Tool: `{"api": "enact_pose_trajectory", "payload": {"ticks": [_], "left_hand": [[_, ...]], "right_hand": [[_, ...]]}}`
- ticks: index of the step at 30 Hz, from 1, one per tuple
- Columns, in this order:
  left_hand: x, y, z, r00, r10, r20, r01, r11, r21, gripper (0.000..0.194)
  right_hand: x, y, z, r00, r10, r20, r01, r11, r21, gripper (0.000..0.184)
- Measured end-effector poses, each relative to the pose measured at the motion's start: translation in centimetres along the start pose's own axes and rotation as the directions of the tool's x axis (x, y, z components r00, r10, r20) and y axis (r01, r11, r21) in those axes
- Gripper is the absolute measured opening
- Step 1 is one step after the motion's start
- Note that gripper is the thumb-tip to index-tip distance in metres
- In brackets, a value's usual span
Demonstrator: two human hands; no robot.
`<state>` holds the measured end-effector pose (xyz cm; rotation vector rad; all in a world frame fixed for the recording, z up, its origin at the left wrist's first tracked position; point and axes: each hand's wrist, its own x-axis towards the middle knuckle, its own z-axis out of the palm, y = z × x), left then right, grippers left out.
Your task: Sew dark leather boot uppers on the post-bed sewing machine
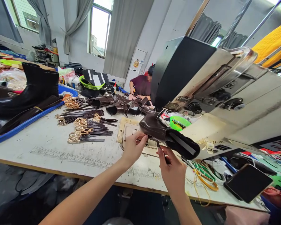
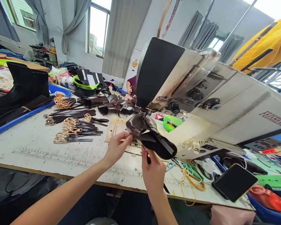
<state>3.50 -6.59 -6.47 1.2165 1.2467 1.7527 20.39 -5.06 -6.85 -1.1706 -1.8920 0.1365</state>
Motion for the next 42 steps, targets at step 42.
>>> {"api": "enact_pose_trajectory", "payload": {"ticks": [42], "left_hand": [[1.0, -0.7, -0.1, 0.998, 0.003, 0.063, 0.007, 0.987, -0.159, 0.022]], "right_hand": [[1.7, 0.8, 1.8, 0.912, 0.158, 0.379, -0.331, 0.829, 0.451, 0.052]]}}
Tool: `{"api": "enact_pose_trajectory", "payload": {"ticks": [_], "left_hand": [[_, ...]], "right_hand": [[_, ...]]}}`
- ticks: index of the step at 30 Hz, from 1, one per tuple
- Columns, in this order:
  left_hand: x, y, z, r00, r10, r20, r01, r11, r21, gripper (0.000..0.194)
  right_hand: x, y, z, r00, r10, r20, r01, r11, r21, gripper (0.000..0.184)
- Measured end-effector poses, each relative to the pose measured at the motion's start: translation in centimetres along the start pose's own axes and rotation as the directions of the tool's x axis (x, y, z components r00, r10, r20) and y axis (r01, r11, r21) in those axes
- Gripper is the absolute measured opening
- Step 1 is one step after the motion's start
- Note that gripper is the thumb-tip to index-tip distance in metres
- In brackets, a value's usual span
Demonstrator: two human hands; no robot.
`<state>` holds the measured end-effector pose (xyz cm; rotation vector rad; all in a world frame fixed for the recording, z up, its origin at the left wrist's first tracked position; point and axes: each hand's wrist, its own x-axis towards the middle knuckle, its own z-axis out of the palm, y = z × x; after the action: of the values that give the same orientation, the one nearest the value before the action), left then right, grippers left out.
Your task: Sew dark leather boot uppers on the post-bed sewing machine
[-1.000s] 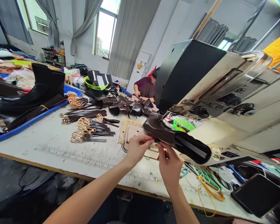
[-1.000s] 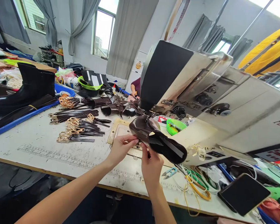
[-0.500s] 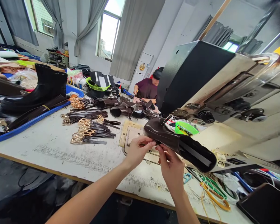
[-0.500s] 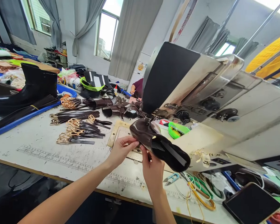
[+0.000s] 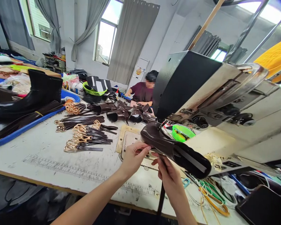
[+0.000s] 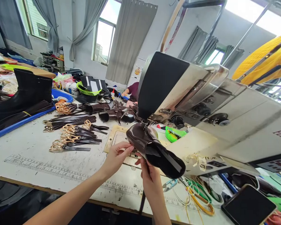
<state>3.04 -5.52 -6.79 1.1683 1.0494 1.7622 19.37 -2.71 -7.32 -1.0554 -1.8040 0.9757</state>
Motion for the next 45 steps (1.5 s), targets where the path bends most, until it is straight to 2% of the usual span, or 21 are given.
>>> {"api": "enact_pose_trajectory", "payload": {"ticks": [5, 13, 21, 26, 30, 32, 35, 37, 40, 42, 45], "left_hand": [[0.1, 0.3, -0.2, 1.000, -0.002, 0.011, 0.001, 0.999, 0.037, 0.024], [0.1, 0.5, -0.1, 1.000, -0.010, 0.011, 0.010, 0.999, 0.048, 0.022], [0.2, 0.3, -0.3, 0.996, -0.085, 0.011, 0.085, 0.996, 0.012, 0.022], [0.9, -0.1, -0.3, 0.978, -0.188, 0.092, 0.197, 0.975, -0.105, 0.017], [1.0, -0.1, 0.5, 0.972, -0.219, 0.087, 0.233, 0.948, -0.216, 0.014], [0.8, -0.2, 0.9, 0.974, -0.220, 0.060, 0.228, 0.934, -0.275, 0.014], [0.4, -0.3, 0.9, 0.980, -0.192, -0.046, 0.163, 0.918, -0.360, 0.015], [0.3, 0.0, 0.1, 0.971, -0.170, -0.166, 0.092, 0.913, -0.398, 0.014], [0.9, 0.9, -1.9, 0.933, -0.141, -0.330, -0.015, 0.904, -0.428, 0.014], [1.9, 2.0, -3.1, 0.926, -0.138, -0.350, -0.040, 0.889, -0.456, 0.015], [4.3, 3.5, -3.8, 0.941, -0.169, -0.294, 0.000, 0.866, -0.499, 0.017]], "right_hand": [[0.2, 0.3, -0.1, 0.995, -0.001, -0.102, -0.005, 0.998, -0.062, 0.054], [-0.4, 0.0, 0.4, 0.954, -0.197, -0.227, 0.120, 0.942, -0.313, 0.038], [0.4, 0.0, 0.4, 0.912, -0.359, -0.197, 0.238, 0.856, -0.459, 0.037], [1.6, -0.4, -0.3, 0.880, -0.449, -0.156, 0.315, 0.797, -0.515, 0.041], [2.5, -1.0, -0.2, 0.864, -0.488, -0.124, 0.357, 0.769, -0.531, 0.040], [2.5, -0.9, -0.2, 0.874, -0.475, -0.107, 0.357, 0.774, -0.524, 0.042], [1.8, -0.6, -0.6, 0.917, -0.397, -0.038, 0.328, 0.806, -0.493, 0.044], [0.9, -0.4, -1.1, 0.940, -0.339, 0.020, 0.308, 0.825, -0.474, 0.044], [-1.0, -0.2, -1.8, 0.955, -0.286, 0.078, 0.290, 0.844, -0.452, 0.051], [-2.3, 0.1, -1.9, 0.962, -0.237, 0.133, 0.271, 0.867, -0.418, 0.051], [-3.6, 0.4, -1.3, 0.960, -0.176, 0.220, 0.259, 0.858, -0.444, 0.050]]}}
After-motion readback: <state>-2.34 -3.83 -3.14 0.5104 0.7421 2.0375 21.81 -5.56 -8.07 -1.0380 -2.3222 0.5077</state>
